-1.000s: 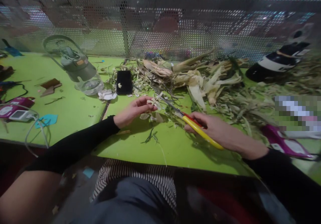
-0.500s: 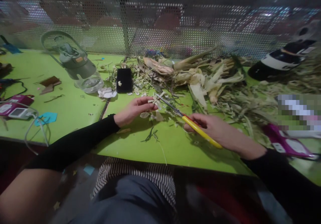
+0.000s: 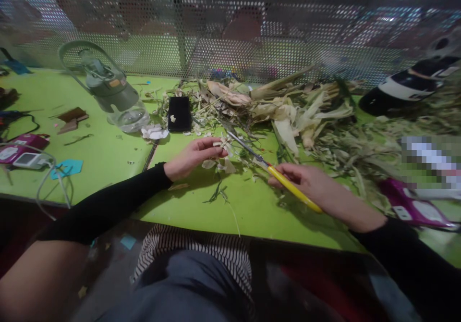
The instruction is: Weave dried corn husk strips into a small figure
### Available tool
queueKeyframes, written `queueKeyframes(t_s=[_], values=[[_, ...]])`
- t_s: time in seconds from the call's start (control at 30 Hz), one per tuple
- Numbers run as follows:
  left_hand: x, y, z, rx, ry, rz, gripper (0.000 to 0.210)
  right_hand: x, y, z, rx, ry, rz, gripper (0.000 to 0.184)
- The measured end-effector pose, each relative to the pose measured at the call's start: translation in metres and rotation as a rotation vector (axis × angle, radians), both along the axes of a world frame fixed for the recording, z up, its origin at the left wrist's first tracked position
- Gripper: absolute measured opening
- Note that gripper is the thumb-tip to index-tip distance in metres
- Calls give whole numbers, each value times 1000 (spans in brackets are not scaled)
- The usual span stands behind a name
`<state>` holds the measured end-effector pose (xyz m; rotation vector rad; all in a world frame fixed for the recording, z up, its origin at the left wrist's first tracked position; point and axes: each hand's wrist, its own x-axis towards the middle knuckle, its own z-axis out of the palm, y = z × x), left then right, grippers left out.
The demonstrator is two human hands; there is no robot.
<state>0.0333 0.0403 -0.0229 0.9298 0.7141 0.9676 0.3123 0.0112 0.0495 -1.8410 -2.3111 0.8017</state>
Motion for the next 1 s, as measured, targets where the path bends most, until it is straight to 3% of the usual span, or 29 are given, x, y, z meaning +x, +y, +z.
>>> queueKeyframes(t_s=[0.23, 0.5, 0.8, 1.0], values=[[-3, -3, 6, 65, 126, -38, 20, 0, -3, 16, -205, -66, 65, 72], [-5, -4, 7, 108, 159, -74, 17, -7, -5, 25, -177, -101, 70, 78], [-3, -4, 5, 65, 118, -76, 16, 3, -4, 14, -154, -45, 47, 67], [0, 0, 0, -30, -20, 44, 13, 12, -12, 11, -183, 14, 50, 62]])
